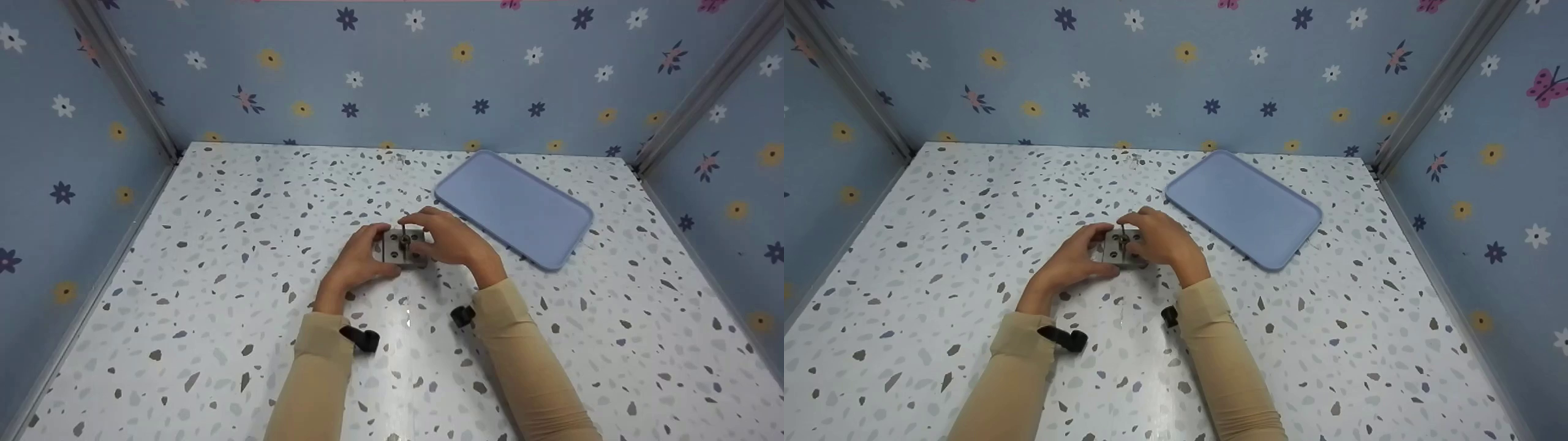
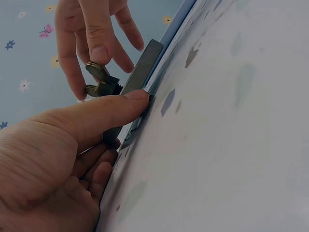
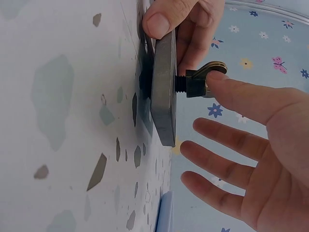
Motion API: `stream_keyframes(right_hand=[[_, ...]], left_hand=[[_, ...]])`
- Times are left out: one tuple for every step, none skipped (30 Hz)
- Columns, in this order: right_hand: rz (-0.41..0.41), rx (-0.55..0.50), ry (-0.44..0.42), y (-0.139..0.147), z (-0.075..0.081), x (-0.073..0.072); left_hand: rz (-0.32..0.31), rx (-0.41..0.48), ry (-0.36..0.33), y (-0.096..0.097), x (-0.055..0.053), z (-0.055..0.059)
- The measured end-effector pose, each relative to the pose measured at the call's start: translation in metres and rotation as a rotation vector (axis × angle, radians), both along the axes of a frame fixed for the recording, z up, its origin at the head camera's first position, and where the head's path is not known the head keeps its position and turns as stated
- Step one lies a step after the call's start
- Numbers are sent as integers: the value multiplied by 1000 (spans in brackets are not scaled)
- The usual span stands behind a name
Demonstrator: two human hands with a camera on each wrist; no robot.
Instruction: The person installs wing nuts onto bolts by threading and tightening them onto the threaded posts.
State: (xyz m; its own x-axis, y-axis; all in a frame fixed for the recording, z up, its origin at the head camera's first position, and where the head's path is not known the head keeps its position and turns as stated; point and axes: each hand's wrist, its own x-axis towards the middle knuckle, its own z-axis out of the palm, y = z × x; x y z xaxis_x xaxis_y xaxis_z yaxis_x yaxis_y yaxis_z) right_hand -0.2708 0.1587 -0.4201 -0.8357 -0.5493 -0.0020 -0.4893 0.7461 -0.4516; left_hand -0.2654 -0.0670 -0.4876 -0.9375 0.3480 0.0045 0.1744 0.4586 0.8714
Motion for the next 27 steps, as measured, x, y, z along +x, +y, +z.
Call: stream_keyframes(right_hand=[[-3,0,2,0,0,0],[-6,0,5,0,0,0],[-7,-1,9,0,0,0],[-7,-3,13,0,0,0],[-7,-5,14,0,-1,0],[-6,-7,15,-1,-1,0],[-2,-10,16,-1,-2,-1],[0,-12,16,-1,-2,-1],[3,-14,17,-1,-3,-1],[3,-16,16,-1,-3,-2],[1,-16,15,-1,-3,-2],[-1,-15,16,-1,-3,-2],[-6,-16,14,-1,-3,-1],[-12,-16,13,-1,-3,-1],[-16,-18,13,-2,-2,-1],[-21,-19,14,-2,-2,0],[-28,-19,13,-2,-2,0],[-32,-19,15,-3,-2,0],[-35,-21,16,-3,-2,0],[-38,-23,20,-3,-2,0],[-41,-24,24,-4,-2,0],[-46,-24,28,-4,-2,0],[-50,-24,32,-4,-2,0],[-54,-24,36,-4,-2,0],[-59,-26,38,-4,-2,0],[-63,-26,41,-4,-3,0],[-68,-27,41,-5,-3,0]], left_hand=[[1,0,2,0,0,0],[2,0,3,0,0,0],[2,-2,5,0,1,1],[2,-3,6,0,1,1],[1,-5,7,0,2,2],[1,-7,8,0,2,2],[1,-8,9,0,3,2],[-1,-8,11,0,3,2],[-1,-8,13,-1,3,3],[-1,-7,14,-1,3,3],[-2,-5,16,0,3,3],[-2,-4,17,0,3,3],[-3,-3,17,0,3,2],[-3,-4,16,0,3,2],[-3,-2,16,0,3,2],[-3,-3,15,0,3,1],[-3,-4,13,0,2,1],[-3,-5,12,0,2,1],[-2,-6,11,0,2,1],[-1,-6,11,0,2,1],[0,-5,11,0,2,1],[1,-6,9,0,2,1],[1,-5,8,-1,2,1],[2,-5,7,-1,2,1],[4,-7,6,0,2,1],[4,-9,4,0,2,2],[5,-9,1,0,2,1]])
